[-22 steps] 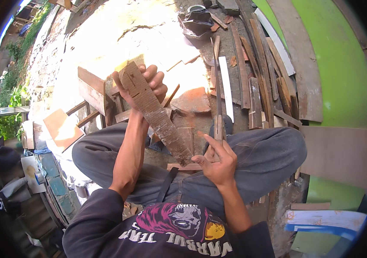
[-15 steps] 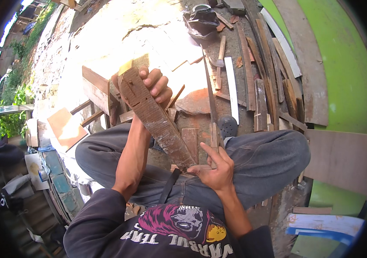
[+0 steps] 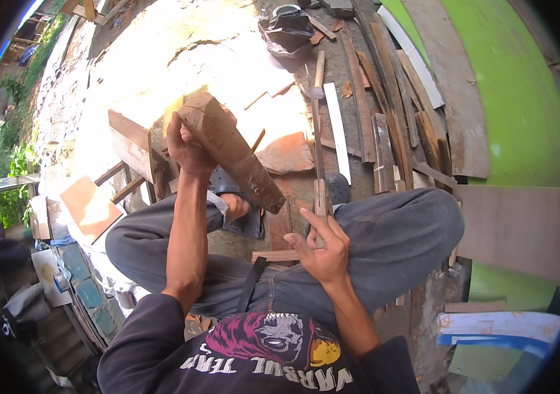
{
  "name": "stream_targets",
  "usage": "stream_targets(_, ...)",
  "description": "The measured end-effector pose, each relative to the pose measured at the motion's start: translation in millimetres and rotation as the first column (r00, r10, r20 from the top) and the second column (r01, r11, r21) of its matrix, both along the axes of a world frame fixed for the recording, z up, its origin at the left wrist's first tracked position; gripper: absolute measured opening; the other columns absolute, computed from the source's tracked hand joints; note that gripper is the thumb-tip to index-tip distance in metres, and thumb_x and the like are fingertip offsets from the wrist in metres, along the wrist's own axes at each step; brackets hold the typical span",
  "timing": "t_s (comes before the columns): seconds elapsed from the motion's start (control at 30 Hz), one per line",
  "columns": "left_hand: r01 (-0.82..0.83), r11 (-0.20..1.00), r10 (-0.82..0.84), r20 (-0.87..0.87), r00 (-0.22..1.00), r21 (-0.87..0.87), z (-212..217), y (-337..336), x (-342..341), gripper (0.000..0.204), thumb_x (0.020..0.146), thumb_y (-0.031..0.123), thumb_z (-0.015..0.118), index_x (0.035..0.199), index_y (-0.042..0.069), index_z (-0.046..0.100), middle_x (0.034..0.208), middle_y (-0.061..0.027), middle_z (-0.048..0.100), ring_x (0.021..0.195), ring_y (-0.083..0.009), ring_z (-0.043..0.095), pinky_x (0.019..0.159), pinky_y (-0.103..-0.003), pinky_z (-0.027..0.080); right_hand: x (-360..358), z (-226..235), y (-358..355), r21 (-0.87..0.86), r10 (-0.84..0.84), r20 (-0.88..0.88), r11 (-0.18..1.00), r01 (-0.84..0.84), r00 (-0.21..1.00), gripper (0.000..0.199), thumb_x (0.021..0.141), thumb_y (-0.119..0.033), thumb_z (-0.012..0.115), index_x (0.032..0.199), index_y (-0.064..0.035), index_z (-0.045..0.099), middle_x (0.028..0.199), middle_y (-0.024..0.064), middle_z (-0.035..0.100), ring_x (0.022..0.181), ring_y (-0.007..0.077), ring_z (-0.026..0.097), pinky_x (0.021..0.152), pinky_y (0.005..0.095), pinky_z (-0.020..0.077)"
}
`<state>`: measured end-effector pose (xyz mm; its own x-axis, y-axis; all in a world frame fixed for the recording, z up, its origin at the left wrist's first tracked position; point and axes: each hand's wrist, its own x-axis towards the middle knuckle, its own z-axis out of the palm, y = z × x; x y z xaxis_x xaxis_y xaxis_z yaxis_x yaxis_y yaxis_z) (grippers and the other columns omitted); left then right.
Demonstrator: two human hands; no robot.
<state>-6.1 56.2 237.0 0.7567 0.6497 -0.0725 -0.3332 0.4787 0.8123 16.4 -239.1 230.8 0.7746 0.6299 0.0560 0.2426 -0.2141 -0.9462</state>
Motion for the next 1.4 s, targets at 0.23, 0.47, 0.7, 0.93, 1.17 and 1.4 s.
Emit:
stream_targets(0.23,0.168,0.93,-0.16,-0.053,0.986,0.328,-63.1,2.7,0.4,0.059,0.087,0.051,0.041,0.098,-0.004,0.059,0.081,-0.0129,0.064,0.074,-0.0212,0.063,0.069,-0.033,0.05,1.4,-3.3,9.4,0.006,-0.068,0.017,0.998,0.067,0.998,0.039,0.083,-0.018,0.082,0.115,0.0023,0.07,0.071,0.0079,0.056,0.061,0.0154,0.051,0.058,0.03,0.0453)
stream_targets(0.47,0.291,0.938,-0.309,-0.08,0.948,-0.188,-92.9,-35.4,7.1,0.059,0.085,0.055,0.033,0.091,0.003,0.059,0.073,-0.0103,0.059,0.065,-0.0245,0.061,0.061,-0.037,0.049,2.4,-9.7,17.0,-0.105,-0.116,0.005,0.988,0.116,0.993,0.046,0.079,-0.023,0.085,0.115,0.0017,0.071,0.069,0.0072,0.054,0.062,0.0172,0.055,0.059,0.0325,0.0465)
stream_targets(0.7,0.233,0.927,-0.265,-0.075,0.961,-0.292,-78.6,-42.0,18.8,0.054,0.088,0.052,0.03,0.097,0.007,0.058,0.073,-0.0089,0.058,0.065,-0.0241,0.059,0.064,-0.039,0.049,-3.3,-15.9,14.6,-0.268,0.011,0.023,0.964,-0.004,1.0,0.072,0.065,-0.034,0.094,0.12,0.0039,0.068,0.082,0.0089,0.063,0.074,0.0183,0.061,0.07,0.0327,0.0515)
stream_targets(0.93,0.071,0.93,-0.135,-0.156,0.979,-0.361,-92.7,-45.9,18.3,0.049,0.092,0.046,0.03,0.109,0.007,0.056,0.084,-0.0116,0.063,0.072,-0.0267,0.062,0.07,-0.042,0.052,-15.7,-33.6,24.0,-0.371,0.085,0.122,0.928,-0.034,0.989,0.075,0.066,-0.041,0.09,0.122,0.0019,0.067,0.093,0.0199,0.068,0.085,0.0333,0.069,0.075,0.0418,0.054)
stream_targets(1.17,-0.086,0.991,0.128,-0.569,0.812,0.1,-140.6,-30.5,13.3,0.06,0.099,0.048,0.049,0.138,0.002,0.049,0.121,-0.0216,0.063,0.106,-0.0293,0.064,0.087,-0.045,0.054,-13.2,-59.2,67.2,-0.582,0.039,0.093,0.813,0.023,0.995,0.058,0.078,-0.036,0.079,0.121,0.0005,0.067,0.099,0.0243,0.066,0.091,0.0393,0.067,0.08,0.0468,0.0531)
stream_targets(1.4,0.043,0.995,0.01,-0.543,0.84,0.085,-161.6,-8.6,21.0,0.077,0.095,0.043,0.067,0.15,-0.001,0.037,0.127,-0.0244,0.059,0.106,-0.0264,0.065,0.083,-0.038,0.057,9.2,-109.3,83.3,-0.571,0.085,0.239,0.818,0.069,0.967,0.056,0.083,-0.036,0.076,0.127,-0.0028,0.065,0.096,0.0254,0.065,0.089,0.0418,0.068,0.076,0.0492,0.0535)
